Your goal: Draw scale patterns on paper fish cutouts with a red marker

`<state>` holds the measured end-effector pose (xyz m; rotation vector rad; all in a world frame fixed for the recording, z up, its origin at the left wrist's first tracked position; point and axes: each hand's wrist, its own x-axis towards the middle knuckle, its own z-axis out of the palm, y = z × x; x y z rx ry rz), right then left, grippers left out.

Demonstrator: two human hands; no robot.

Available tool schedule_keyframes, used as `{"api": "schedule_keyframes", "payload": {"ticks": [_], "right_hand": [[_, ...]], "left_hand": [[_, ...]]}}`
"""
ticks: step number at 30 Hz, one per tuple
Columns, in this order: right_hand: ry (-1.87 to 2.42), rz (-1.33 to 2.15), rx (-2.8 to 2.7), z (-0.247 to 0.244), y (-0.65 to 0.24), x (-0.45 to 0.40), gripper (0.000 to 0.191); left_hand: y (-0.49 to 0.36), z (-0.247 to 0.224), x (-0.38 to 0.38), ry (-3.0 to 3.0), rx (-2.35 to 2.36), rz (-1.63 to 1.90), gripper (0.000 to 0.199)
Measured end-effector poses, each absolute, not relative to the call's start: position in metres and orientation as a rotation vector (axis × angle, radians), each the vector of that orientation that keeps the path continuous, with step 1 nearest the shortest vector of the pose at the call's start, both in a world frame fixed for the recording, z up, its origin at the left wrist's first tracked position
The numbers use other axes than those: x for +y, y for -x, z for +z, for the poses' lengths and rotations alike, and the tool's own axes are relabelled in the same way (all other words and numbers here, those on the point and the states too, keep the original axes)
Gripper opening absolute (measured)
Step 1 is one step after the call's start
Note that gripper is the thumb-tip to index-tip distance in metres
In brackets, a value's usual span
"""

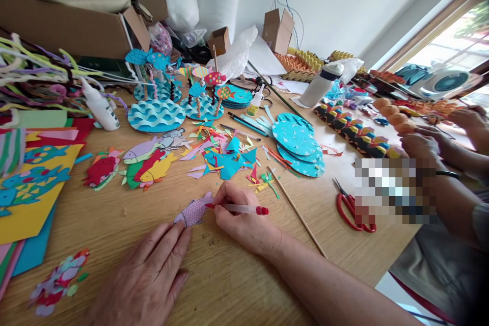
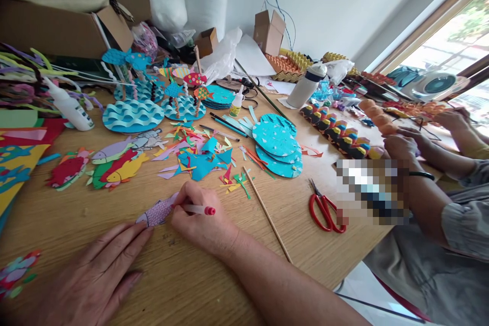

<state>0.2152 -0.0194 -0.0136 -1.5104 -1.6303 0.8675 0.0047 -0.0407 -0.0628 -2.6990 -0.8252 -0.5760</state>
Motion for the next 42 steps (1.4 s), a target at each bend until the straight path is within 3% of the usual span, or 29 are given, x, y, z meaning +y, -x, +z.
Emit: {"api": "schedule_keyframes", "payload": {"ticks": [17,42], "right_hand": [[1.473,0.862,-1.552,-0.020,-0.219,-0.017,0.008],[1.441,0.897,-1.648,-0.023,-0.215,-0.018,0.010]], "left_hand": [[-0.004,-0.060,-0.041,2.708,-0.818,-0.546,0.058],[-0.007,-0.056,-0.040,2.673,-0.824,-0.588,0.039]]}}
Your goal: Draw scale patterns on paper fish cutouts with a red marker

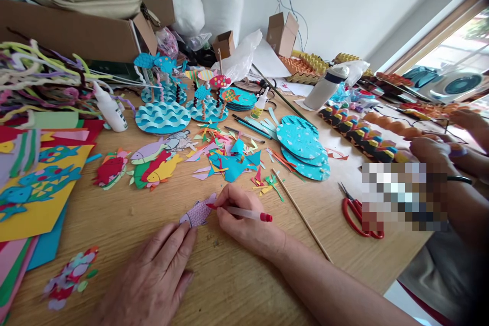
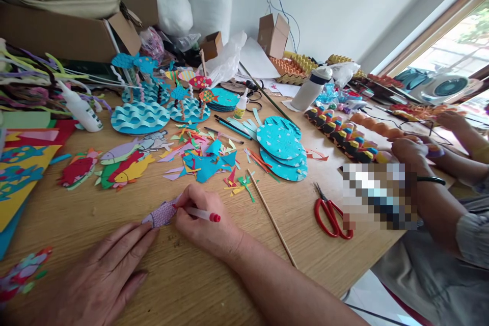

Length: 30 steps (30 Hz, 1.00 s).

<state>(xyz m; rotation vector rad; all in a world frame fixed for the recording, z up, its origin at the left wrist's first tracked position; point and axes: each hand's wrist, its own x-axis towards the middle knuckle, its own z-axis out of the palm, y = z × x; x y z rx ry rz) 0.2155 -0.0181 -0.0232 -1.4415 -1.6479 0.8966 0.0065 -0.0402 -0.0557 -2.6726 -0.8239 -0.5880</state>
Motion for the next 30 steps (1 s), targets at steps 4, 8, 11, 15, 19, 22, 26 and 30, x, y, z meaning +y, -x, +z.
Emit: {"api": "schedule_keyframes", "payload": {"ticks": [4,8,11,15,19,22,26,30], "right_hand": [[1.463,0.897,-1.655,-0.0219,-0.2146,-0.0180,0.009],[1.484,0.882,-1.662,-0.0221,-0.2141,-0.0180,0.010],[1.490,0.883,-1.652,-0.0221,-0.2142,-0.0180,0.010],[1.498,0.886,-1.656,-0.0208,-0.2146,-0.0184,0.009],[1.493,0.891,-1.667,-0.0193,-0.2143,-0.0191,0.010],[1.488,0.893,-1.672,-0.0194,-0.2141,-0.0196,0.009],[1.482,0.898,-1.680,-0.0195,-0.2145,-0.0195,0.010],[1.518,0.886,-1.687,-0.0185,-0.2145,-0.0192,0.012]], "left_hand": [[-0.0062,-0.0573,-0.0410,2.672,-0.843,-0.588,0.040],[-0.0044,-0.0611,-0.0422,2.688,-0.873,-0.566,0.045],[-0.0041,-0.0627,-0.0420,2.703,-0.885,-0.566,0.050],[-0.0053,-0.0615,-0.0410,2.690,-0.889,-0.593,0.052],[-0.0060,-0.0583,-0.0412,2.688,-0.873,-0.586,0.051],[-0.0062,-0.0578,-0.0411,2.687,-0.873,-0.564,0.050],[-0.0059,-0.0589,-0.0404,2.683,-0.868,-0.574,0.051],[-0.0049,-0.0586,-0.0408,2.694,-0.862,-0.581,0.051]]}}
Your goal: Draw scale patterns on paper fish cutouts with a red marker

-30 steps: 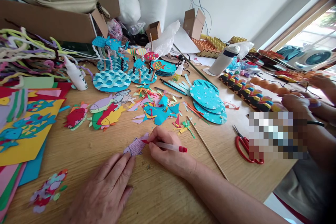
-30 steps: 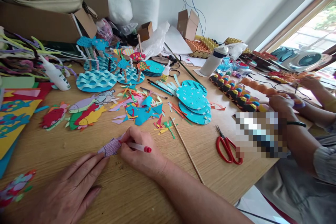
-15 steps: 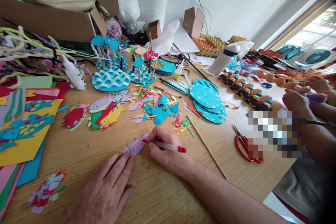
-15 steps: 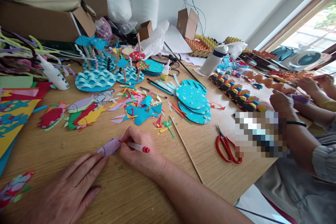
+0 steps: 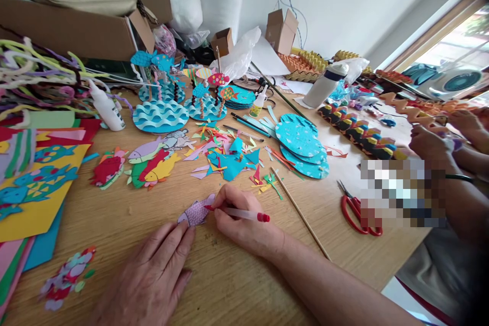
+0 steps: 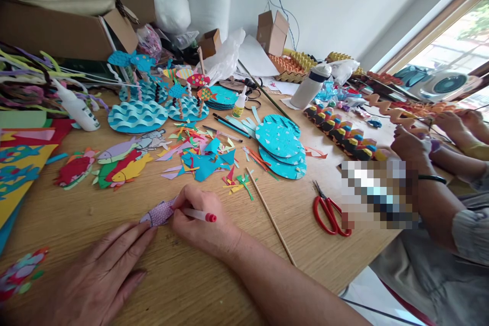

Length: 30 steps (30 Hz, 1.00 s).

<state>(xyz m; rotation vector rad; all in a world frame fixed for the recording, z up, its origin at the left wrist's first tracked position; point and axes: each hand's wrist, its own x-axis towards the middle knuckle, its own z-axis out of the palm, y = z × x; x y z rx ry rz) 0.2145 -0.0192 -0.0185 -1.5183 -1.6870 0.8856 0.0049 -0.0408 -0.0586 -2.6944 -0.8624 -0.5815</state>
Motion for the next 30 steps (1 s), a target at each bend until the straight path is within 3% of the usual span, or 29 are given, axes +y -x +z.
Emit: {"api": "schedule_keyframes", "payload": {"ticks": [16,24,30], "right_hand": [[1.416,0.981,-1.531,-0.019,-0.218,-0.017,0.008],[1.408,1.057,-1.496,-0.016,-0.218,-0.016,0.012],[1.402,1.073,-1.500,-0.016,-0.217,-0.016,0.013]], "left_hand": [[-0.006,-0.052,-0.042,2.652,-0.884,-0.542,0.040],[-0.006,-0.047,-0.042,2.696,-0.952,-0.564,0.048],[-0.004,-0.048,-0.043,2.697,-0.954,-0.590,0.044]]}}
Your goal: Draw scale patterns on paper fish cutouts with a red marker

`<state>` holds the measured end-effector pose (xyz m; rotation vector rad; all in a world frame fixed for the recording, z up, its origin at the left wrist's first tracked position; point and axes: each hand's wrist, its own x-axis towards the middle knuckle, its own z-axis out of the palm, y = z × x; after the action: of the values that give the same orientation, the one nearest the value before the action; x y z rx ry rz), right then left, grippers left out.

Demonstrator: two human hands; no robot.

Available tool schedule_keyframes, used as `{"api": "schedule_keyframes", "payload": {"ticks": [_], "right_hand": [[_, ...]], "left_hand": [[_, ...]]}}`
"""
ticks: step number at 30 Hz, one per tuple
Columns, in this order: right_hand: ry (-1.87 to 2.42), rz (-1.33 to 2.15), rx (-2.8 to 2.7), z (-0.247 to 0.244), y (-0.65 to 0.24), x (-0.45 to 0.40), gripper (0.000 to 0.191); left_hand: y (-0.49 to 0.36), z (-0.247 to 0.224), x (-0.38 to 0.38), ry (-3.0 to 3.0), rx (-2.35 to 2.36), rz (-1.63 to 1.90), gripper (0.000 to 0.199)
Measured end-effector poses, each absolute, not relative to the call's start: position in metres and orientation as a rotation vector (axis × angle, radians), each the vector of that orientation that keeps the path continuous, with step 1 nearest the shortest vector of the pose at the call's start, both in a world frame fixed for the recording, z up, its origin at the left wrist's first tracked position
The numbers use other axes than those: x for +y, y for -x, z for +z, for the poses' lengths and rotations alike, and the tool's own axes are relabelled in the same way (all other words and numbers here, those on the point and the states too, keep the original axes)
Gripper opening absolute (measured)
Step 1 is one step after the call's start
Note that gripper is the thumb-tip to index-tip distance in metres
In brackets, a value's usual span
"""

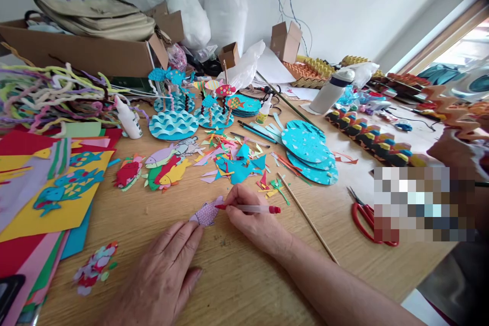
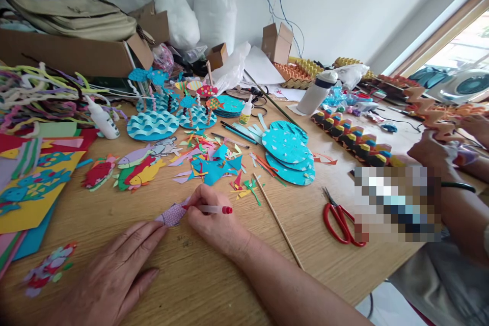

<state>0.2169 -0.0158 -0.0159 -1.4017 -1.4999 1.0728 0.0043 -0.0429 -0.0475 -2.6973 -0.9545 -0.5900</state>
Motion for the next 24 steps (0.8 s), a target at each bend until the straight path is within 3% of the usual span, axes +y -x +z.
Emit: {"api": "schedule_keyframes", "payload": {"ticks": [6,16,24], "right_hand": [[1.362,1.042,-1.484,-0.017,-0.218,-0.019,0.010],[1.342,1.044,-1.433,-0.013,-0.217,-0.022,0.007],[1.305,0.984,-1.447,-0.018,-0.217,-0.020,0.003]], "left_hand": [[-0.005,-0.045,-0.042,2.750,-1.049,-0.638,0.046],[-0.007,-0.026,-0.030,2.880,-1.222,-0.978,0.018],[-0.007,-0.017,-0.029,2.967,-1.309,-1.076,0.015]]}}
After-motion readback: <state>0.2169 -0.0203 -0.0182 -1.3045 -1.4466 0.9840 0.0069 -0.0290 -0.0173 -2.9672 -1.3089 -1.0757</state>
